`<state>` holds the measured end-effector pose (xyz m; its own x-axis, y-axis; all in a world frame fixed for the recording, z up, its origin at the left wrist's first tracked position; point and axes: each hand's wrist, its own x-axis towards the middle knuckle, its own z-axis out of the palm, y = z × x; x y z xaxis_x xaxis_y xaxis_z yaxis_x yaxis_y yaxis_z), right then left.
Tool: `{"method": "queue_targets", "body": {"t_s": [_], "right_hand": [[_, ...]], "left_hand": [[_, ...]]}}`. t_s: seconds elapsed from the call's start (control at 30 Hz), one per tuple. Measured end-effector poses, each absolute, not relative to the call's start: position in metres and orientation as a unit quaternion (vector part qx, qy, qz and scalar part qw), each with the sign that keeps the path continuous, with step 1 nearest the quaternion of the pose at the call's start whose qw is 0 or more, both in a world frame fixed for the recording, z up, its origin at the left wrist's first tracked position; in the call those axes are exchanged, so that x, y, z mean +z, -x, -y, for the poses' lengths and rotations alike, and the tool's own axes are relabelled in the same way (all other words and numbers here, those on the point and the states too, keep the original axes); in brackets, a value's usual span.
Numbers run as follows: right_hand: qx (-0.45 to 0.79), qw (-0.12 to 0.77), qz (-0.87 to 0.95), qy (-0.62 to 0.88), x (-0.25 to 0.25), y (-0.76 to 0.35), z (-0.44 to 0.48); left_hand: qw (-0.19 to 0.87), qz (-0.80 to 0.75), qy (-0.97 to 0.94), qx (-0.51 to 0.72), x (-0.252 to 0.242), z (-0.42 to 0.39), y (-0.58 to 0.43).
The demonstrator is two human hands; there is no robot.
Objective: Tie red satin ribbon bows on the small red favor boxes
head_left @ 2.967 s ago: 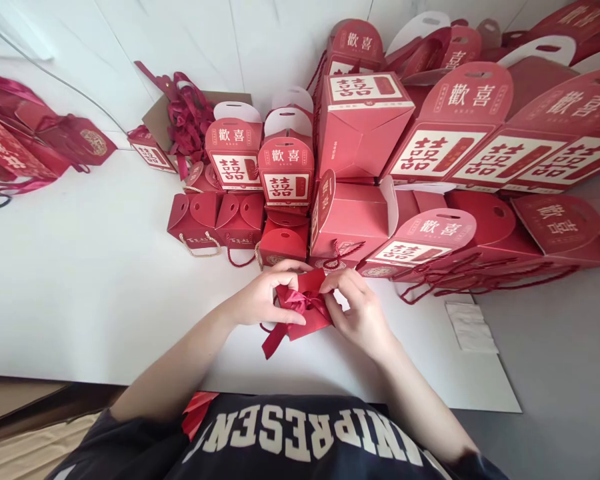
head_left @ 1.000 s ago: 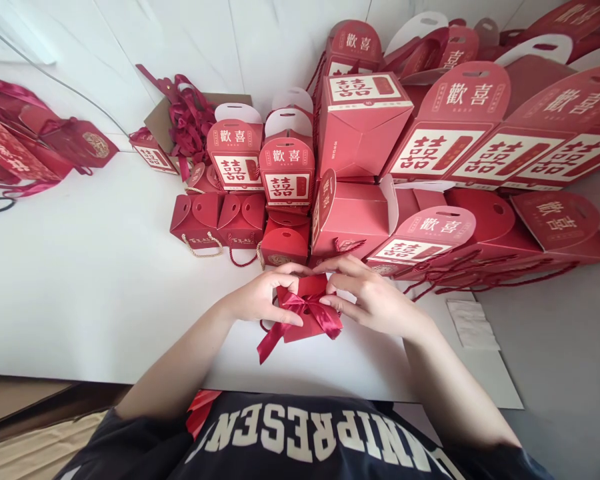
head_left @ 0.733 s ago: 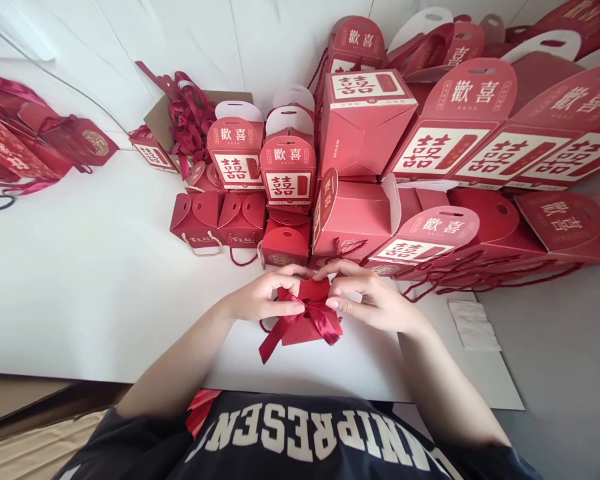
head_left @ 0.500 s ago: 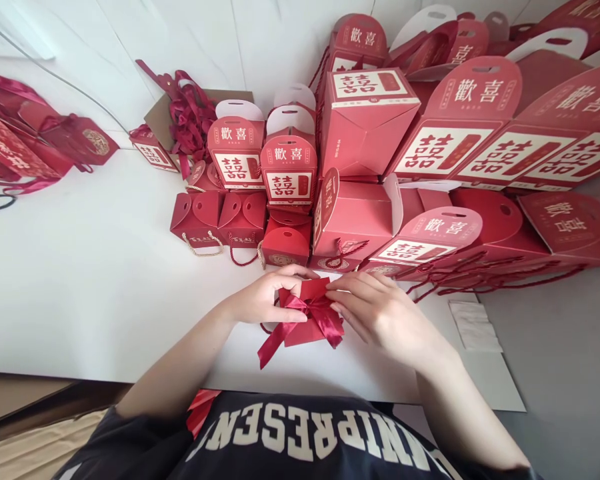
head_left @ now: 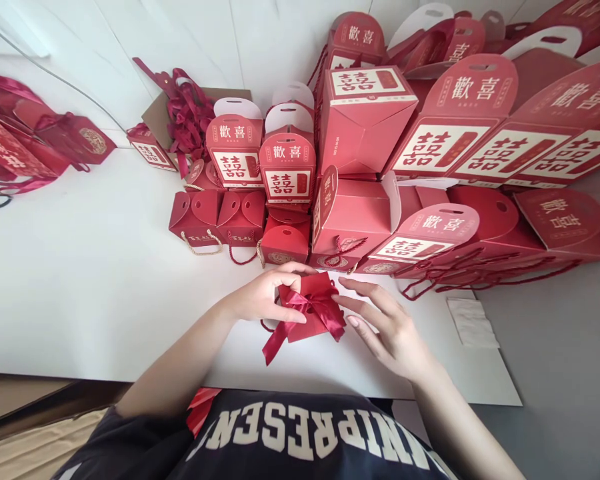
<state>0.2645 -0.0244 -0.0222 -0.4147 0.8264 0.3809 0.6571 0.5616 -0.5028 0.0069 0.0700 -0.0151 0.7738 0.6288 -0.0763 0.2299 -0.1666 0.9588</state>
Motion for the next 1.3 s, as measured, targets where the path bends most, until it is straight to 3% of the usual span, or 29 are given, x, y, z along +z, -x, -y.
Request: {"method": "queue_targets", "body": {"t_s": [0.13, 0.37, 0.6, 0.9, 1.13, 1.3], "right_hand": [[0.247, 0.384, 0.758, 0.466, -0.016, -0.256, 0.018], [0.198, 0.332, 0.806, 0.448, -0.001, -0.230, 0.001], [0.274, 0.328, 0.788, 0.444, -0.013, -0.217, -0.010], [0.305, 0.350, 0.762, 0.452, -0.020, -0.218, -0.011], [0.403, 0.358, 0.728, 0.424, -0.015, -0.236, -0.013], [0.408, 0.301, 0.748, 0.429, -0.006, -0.252, -0.010]], "left_hand": [[0.576, -0.287, -0.745, 0.173, -0.015, -0.071, -0.006], [0.545, -0.284, -0.763, 0.198, -0.012, -0.066, -0.008], [0.520, -0.309, -0.776, 0.180, -0.011, -0.067, -0.006], [0.722, -0.276, -0.572, 0.276, -0.034, -0.072, -0.013], [0.646, -0.301, -0.657, 0.244, -0.026, -0.078, -0.001], [0.553, -0.329, -0.722, 0.253, -0.010, -0.075, 0.008]]}}
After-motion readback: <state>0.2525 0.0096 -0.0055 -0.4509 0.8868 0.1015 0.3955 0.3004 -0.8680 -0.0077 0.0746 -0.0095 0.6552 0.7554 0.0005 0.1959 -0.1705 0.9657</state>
